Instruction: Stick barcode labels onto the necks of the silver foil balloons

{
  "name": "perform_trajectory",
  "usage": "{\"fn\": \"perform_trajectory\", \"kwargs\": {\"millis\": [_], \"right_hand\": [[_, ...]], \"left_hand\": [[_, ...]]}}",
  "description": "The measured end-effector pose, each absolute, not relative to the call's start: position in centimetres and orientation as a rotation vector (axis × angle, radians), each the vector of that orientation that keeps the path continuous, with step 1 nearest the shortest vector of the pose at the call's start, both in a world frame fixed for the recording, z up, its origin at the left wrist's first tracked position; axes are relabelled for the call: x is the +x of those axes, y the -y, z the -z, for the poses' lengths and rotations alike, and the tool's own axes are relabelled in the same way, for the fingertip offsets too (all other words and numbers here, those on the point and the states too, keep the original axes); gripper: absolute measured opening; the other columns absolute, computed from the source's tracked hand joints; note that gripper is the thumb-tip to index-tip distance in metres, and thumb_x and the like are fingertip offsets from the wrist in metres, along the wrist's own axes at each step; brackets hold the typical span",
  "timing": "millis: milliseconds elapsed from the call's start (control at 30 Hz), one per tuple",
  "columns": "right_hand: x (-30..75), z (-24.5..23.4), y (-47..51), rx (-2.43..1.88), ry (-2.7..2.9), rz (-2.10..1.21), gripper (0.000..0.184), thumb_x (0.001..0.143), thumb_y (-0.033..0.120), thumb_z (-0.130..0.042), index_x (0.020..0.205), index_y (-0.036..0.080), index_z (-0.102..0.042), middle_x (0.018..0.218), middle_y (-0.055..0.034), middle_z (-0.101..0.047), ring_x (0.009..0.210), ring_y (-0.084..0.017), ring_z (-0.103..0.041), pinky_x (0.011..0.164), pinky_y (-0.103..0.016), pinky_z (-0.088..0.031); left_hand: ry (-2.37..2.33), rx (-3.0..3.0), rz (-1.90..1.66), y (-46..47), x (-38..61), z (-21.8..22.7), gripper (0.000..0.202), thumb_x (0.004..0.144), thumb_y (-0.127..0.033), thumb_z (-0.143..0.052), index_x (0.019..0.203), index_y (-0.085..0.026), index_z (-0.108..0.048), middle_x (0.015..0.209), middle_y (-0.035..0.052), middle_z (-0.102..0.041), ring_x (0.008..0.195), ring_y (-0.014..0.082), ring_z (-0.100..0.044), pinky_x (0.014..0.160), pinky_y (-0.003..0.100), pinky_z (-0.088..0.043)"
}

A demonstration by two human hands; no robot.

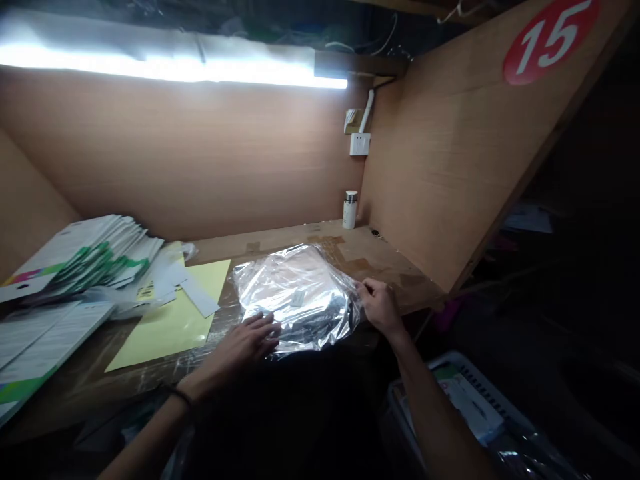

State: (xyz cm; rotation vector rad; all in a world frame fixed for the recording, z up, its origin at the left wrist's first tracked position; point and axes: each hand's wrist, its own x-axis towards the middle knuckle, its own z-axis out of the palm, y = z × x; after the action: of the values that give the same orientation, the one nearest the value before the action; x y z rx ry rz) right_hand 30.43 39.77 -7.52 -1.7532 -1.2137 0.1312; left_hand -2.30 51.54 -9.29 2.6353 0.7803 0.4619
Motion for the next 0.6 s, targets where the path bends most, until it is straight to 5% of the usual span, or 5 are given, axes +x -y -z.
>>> {"fn": "perform_trajectory", "kwargs": {"millis": [200, 333, 533, 600], "right_hand": [[31.4, 10.3, -37.6, -1.719, 1.085, -0.269, 0.053, 0.091, 0.061, -0.059, 0.061, 0.019, -0.05, 0.057, 0.002, -0.045, 0.055, -0.013, -0.042, 0.052, -0.025, -0.034], [31.2, 11.3, -35.9, -1.754, 1.001, -0.259, 0.049, 0.09, 0.059, -0.062, 0.065, 0.017, -0.058, 0.059, 0.0008, -0.05, 0.057, -0.014, -0.044, 0.052, -0.026, -0.035], [30.5, 10.2, -34.6, -1.693, 0.981, -0.434, 0.044, 0.078, 0.057, -0.076, 0.094, 0.016, -0.072, 0.079, -0.0063, -0.07, 0.069, -0.021, -0.061, 0.061, -0.028, -0.048], [30.3, 10.0, -34.6, -1.646, 0.999, -0.489, 0.039, 0.08, 0.055, -0.075, 0.085, 0.017, -0.07, 0.07, -0.0028, -0.066, 0.061, -0.017, -0.057, 0.056, -0.026, -0.045]], "left_hand": [[-0.784, 2.652, -0.613, -48.1, -2.9, 10.9, 0.025, 0.101, -0.025, -0.054, 0.083, -0.021, -0.071, 0.102, 0.0098, -0.078, 0.103, 0.0289, -0.069, 0.087, 0.038, -0.05], [-0.917, 2.613, -0.648, -47.0, -2.7, 10.2, 0.024, 0.098, -0.02, -0.052, 0.077, -0.019, -0.064, 0.077, 0.0081, -0.071, 0.072, 0.0222, -0.063, 0.067, 0.031, -0.041], [-0.94, 2.484, -0.639, -48.2, -1.6, 8.3, 0.039, 0.103, -0.034, -0.045, 0.07, -0.019, -0.058, 0.064, 0.0025, -0.062, 0.058, 0.0151, -0.053, 0.06, 0.027, -0.034], [-0.893, 2.463, -0.604, -48.7, -1.5, 7.9, 0.038, 0.101, -0.034, -0.047, 0.068, -0.019, -0.058, 0.063, 0.002, -0.062, 0.057, 0.0149, -0.052, 0.059, 0.027, -0.033]]}}
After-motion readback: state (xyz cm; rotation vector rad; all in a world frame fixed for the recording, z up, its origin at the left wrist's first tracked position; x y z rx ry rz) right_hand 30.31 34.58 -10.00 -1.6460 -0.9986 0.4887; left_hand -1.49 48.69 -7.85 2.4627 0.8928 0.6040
